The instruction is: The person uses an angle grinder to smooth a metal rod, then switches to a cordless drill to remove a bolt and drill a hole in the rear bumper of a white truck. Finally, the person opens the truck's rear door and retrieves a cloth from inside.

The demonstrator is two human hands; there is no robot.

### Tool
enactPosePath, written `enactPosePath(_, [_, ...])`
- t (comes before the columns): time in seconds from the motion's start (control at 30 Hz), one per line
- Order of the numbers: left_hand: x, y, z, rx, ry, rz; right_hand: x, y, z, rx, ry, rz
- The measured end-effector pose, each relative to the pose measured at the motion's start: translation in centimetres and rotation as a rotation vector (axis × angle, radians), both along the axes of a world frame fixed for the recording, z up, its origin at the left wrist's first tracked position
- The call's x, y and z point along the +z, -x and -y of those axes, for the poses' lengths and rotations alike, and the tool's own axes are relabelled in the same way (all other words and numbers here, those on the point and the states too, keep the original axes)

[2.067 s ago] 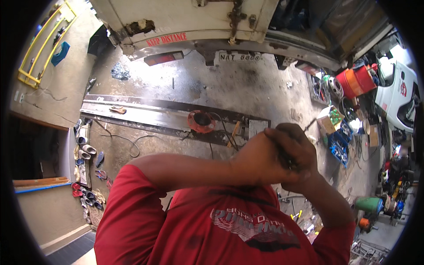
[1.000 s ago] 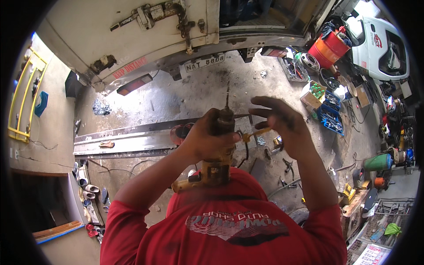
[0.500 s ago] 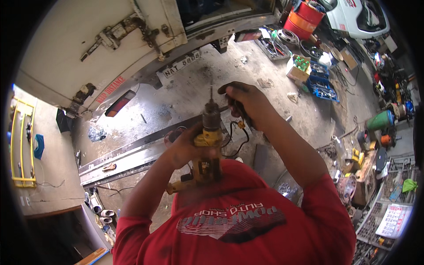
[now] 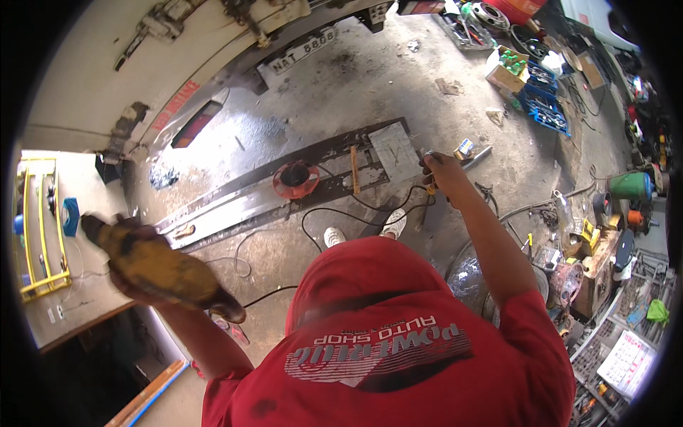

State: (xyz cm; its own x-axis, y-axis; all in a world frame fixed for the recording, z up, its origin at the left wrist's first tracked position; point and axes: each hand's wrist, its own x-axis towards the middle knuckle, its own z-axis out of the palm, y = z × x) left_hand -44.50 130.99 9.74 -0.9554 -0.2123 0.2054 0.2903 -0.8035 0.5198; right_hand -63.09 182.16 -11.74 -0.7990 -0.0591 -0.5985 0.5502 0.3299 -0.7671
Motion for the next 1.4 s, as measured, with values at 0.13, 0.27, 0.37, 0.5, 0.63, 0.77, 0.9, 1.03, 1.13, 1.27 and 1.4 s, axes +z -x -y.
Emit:
enactPosePath(0.13, [5.8,-4.7,2.7,0.211,-0.042,-0.25,-2.2,0.2,1.5,0.074,-0.145,-0.042])
enactPosePath(0.27, [7.9,-9.2,4.3,0.444,0.035,-0.252,-4.3,3.3,4.1,0.094,-0.089,0.034])
enactPosePath(0.37, [7.7,-10.9,6.0,0.547,0.105,-0.267,-6.1,7.3,6.5,0.005,0.095,-0.004])
enactPosePath(0.5, [5.3,-12.3,9.2,0.571,0.094,-0.158,-4.2,9.2,12.0,0.207,0.199,-0.193])
enactPosePath(0.63, [2.1,-8.5,9.2,0.517,0.107,-0.106,0.2,5.6,17.8,0.66,-0.113,-0.309])
enactPosePath(0.77, [0.5,-0.6,1.8,0.844,0.094,0.243,6.2,-5.9,24.5,0.94,0.773,-0.062])
enactPosePath(0.9, [-2.1,4.9,-2.4,0.514,0.024,0.304,10.4,-12.8,28.0,0.712,1.14,0.032])
enactPosePath(1.03, [-4.0,6.7,-4.6,0.278,-0.031,0.265,12.7,-13.9,26.0,0.451,1.315,0.228])
enactPosePath(1.13, [-4.3,7.6,-6.2,0.15,-0.062,0.219,13.7,-14.5,24.9,0.348,1.217,0.16])
enactPosePath(1.27, [-4.7,7.4,-7.8,0.062,-0.09,0.222,14.6,-15.1,23.5,0.28,1.132,0.016])
enactPosePath(1.4, [-5.1,6.8,-9.0,-0.047,-0.128,0.174,13.3,-15.9,22.7,0.257,1.046,0.05])
